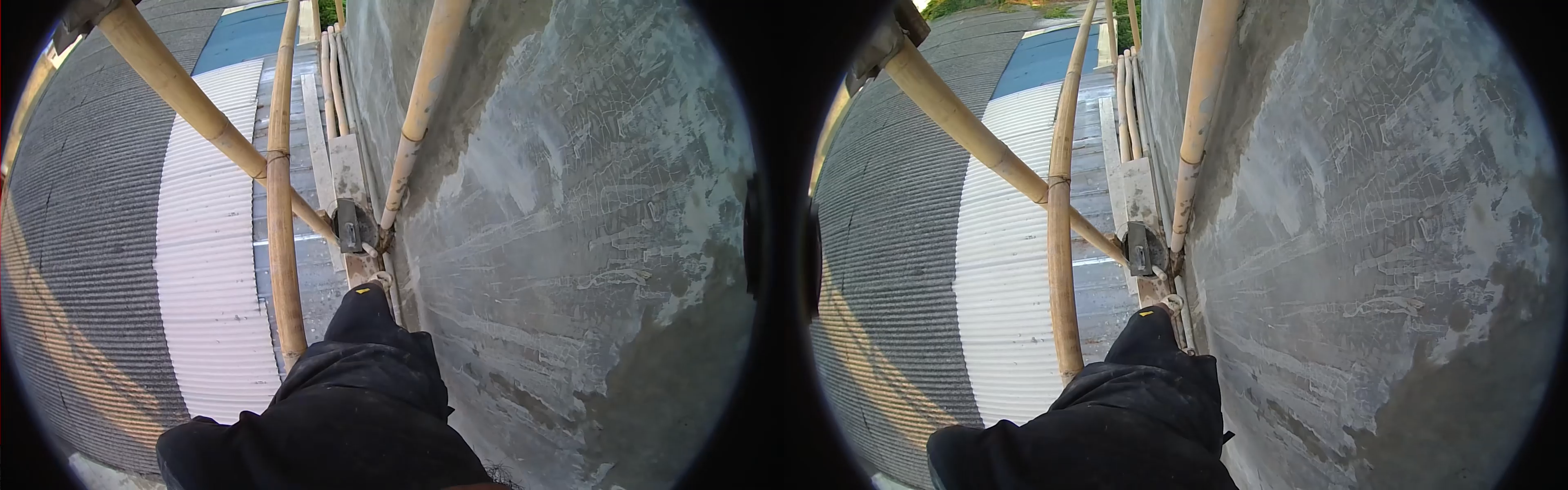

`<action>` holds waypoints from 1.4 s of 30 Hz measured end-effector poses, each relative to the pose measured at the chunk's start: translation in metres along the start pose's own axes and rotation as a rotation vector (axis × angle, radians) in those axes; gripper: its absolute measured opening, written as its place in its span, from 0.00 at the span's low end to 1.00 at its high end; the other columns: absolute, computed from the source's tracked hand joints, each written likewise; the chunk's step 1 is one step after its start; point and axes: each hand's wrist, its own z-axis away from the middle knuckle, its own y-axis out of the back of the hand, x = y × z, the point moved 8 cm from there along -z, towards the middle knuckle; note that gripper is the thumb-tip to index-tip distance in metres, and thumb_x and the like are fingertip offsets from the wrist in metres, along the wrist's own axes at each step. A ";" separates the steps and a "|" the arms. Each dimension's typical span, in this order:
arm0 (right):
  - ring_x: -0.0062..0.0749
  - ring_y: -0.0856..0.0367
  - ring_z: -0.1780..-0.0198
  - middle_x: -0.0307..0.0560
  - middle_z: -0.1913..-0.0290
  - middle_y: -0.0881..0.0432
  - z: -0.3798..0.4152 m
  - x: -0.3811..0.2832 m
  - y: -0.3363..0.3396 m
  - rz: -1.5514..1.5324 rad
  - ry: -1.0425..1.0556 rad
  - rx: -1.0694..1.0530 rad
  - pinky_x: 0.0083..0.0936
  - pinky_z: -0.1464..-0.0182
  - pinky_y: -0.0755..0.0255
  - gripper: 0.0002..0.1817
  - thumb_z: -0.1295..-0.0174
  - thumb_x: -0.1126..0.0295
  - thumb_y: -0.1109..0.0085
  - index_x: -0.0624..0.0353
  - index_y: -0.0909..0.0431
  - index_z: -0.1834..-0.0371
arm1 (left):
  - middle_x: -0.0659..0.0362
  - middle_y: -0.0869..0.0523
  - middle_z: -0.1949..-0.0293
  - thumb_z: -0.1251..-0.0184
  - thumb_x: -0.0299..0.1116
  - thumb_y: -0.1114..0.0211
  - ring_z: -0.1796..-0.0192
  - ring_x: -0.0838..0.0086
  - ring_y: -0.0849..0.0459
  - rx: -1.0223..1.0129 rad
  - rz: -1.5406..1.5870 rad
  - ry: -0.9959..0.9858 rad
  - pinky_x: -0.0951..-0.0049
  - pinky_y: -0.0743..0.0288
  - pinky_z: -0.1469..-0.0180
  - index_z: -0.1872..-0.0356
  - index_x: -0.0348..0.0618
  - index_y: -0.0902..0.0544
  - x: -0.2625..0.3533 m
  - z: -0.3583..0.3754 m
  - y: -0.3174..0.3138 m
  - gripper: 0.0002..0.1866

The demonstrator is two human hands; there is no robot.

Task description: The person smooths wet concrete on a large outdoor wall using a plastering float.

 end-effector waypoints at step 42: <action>0.26 0.28 0.71 0.36 0.76 0.28 -0.088 -0.435 -0.432 0.120 0.587 -0.786 0.21 0.63 0.33 0.42 0.32 0.27 0.72 0.61 0.27 0.66 | 0.36 0.41 0.27 0.31 0.63 0.49 0.28 0.54 0.33 -1.189 0.851 -0.394 0.60 0.46 0.23 0.29 0.24 0.46 0.383 0.074 -0.115 0.48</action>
